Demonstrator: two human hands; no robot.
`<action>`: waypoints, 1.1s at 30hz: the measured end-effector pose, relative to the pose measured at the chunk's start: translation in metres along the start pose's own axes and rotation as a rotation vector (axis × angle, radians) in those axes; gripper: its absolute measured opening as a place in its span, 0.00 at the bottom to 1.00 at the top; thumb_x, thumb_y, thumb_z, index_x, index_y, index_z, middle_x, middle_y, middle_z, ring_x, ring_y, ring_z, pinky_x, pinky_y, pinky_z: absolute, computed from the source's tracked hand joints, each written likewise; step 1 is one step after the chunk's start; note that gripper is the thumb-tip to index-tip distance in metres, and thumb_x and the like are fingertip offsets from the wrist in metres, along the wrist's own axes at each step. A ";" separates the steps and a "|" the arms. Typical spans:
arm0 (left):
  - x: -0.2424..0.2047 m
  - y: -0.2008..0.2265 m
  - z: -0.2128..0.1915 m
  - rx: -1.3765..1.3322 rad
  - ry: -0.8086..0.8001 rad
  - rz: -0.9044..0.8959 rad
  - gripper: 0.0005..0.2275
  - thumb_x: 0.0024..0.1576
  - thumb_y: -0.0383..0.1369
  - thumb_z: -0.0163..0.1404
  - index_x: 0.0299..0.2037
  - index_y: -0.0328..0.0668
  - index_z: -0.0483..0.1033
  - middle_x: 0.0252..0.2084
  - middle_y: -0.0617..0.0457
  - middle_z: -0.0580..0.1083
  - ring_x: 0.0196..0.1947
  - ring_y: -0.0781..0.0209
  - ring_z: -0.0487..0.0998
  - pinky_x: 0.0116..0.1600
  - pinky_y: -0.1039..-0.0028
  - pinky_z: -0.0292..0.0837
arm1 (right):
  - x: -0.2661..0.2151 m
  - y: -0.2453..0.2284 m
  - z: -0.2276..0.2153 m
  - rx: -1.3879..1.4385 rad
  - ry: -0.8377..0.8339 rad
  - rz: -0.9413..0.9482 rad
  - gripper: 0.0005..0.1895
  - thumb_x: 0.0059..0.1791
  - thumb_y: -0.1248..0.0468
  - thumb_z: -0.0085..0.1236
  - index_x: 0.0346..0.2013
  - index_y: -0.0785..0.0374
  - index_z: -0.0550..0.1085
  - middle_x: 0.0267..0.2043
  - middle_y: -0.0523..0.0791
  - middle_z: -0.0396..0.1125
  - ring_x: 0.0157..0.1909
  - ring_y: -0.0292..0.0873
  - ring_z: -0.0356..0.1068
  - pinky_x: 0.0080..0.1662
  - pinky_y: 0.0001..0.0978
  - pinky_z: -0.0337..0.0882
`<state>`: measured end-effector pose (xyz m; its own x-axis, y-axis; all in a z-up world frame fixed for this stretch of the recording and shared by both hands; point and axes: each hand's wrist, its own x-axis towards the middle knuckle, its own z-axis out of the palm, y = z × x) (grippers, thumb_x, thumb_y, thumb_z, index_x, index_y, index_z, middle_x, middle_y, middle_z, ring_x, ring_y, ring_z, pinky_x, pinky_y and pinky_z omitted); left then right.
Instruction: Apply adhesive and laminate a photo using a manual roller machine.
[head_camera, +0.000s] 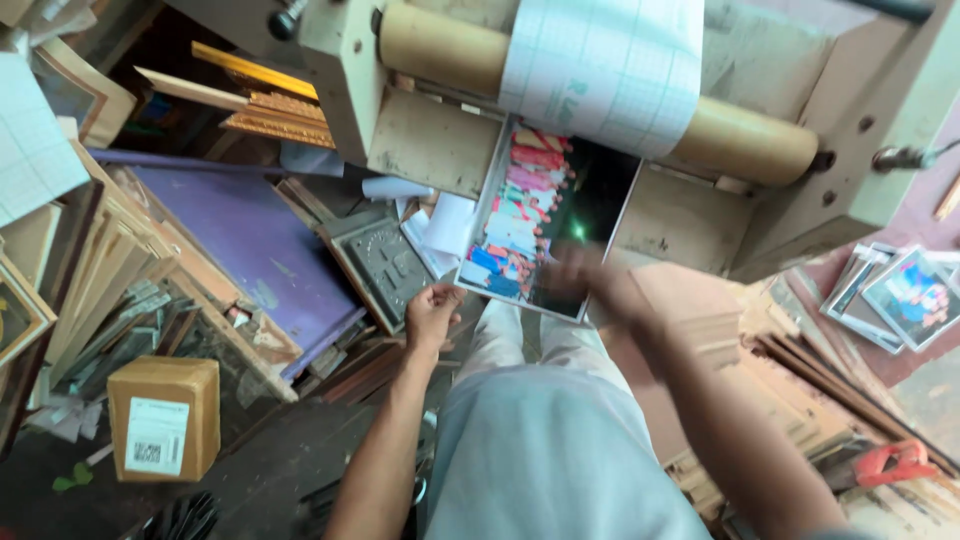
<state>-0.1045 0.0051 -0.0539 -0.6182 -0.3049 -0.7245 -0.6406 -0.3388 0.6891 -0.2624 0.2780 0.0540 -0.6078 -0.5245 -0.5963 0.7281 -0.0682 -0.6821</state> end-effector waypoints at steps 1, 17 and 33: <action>0.004 -0.004 0.000 0.044 0.007 0.048 0.13 0.52 0.39 0.64 0.38 0.40 0.80 0.30 0.58 0.79 0.26 0.75 0.77 0.28 0.82 0.73 | -0.028 0.004 0.028 -0.201 0.114 0.227 0.11 0.50 0.63 0.51 0.42 0.65 0.78 0.48 0.47 0.76 0.52 0.41 0.75 0.55 0.31 0.73; -0.003 0.038 -0.013 0.599 0.017 0.063 0.27 0.45 0.61 0.61 0.37 0.45 0.81 0.29 0.55 0.81 0.27 0.59 0.83 0.36 0.67 0.75 | 0.067 -0.001 0.074 -0.132 0.114 0.016 0.20 0.51 0.65 0.47 0.55 0.71 0.76 0.52 0.50 0.74 0.50 0.44 0.72 0.52 0.35 0.71; -0.005 0.058 -0.019 0.808 0.011 0.196 0.26 0.46 0.59 0.60 0.44 0.48 0.81 0.38 0.52 0.82 0.41 0.50 0.83 0.42 0.60 0.76 | -0.032 0.004 -0.028 -0.156 0.624 -0.113 0.13 0.56 0.61 0.53 0.49 0.68 0.74 0.38 0.48 0.72 0.30 0.35 0.68 0.33 0.26 0.71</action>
<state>-0.1300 -0.0299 -0.0110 -0.7508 -0.3018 -0.5875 -0.6541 0.4635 0.5978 -0.2488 0.3182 0.0587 -0.7821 0.0731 -0.6189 0.6228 0.0543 -0.7805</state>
